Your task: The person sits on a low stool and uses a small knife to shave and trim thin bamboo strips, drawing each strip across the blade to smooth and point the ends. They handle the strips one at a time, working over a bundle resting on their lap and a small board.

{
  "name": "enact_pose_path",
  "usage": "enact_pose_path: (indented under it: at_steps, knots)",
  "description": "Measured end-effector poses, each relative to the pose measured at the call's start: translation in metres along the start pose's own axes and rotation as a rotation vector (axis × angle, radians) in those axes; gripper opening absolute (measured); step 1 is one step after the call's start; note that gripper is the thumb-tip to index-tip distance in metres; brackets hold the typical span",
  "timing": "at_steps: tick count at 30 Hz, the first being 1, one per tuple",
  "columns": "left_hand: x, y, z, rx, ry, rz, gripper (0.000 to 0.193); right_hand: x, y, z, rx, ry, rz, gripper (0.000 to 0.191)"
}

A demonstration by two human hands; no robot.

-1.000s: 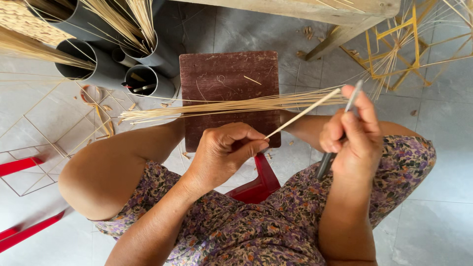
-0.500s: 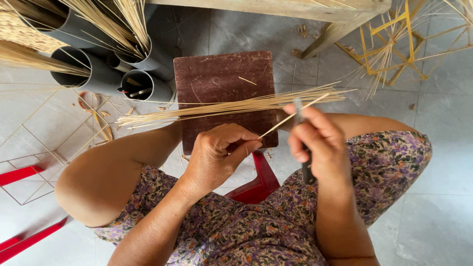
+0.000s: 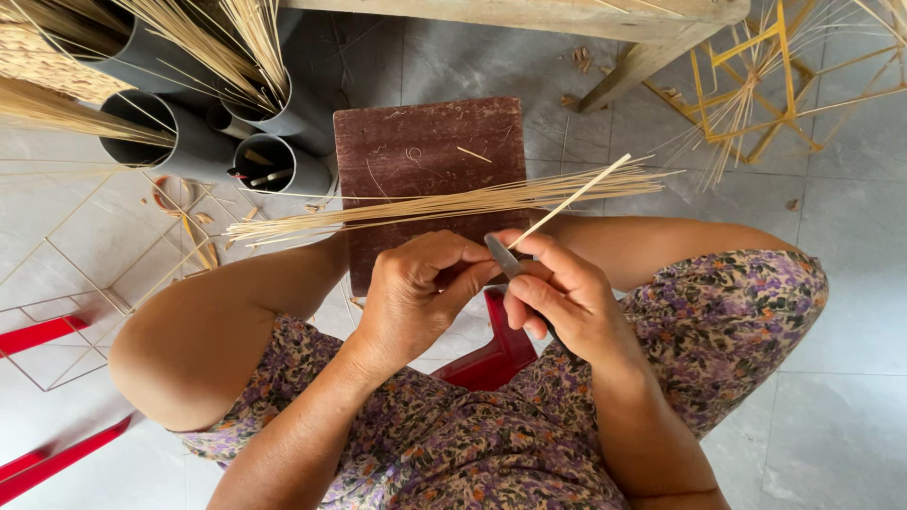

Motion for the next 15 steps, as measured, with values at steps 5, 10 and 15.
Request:
enact_pose_path:
  at_steps: [5, 10, 15]
  knots:
    - [0.0, -0.001, -0.008, 0.095, 0.09, 0.006, 0.008, -0.003, -0.022, -0.009, 0.007, 0.011, -0.139, 0.035]
    - [-0.002, -0.002, 0.002, 0.022, 0.022, 0.023, 0.008, -0.009, -0.074, 0.008, 0.294, -0.15, -0.37, 0.034]
    - [0.002, -0.001, 0.008, -0.044, 0.04, 0.005, 0.008, -0.018, -0.071, 0.022, 0.217, -0.214, -0.385, 0.043]
Point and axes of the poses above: each hand's wrist, its own x-axis towards the middle knuckle, its own y-axis out of the palm, z = x × y, the point moved 6 cm from there along x, towards the middle knuckle, and after that the axes turned 3 degrees about -x, right-handed, at the moved point
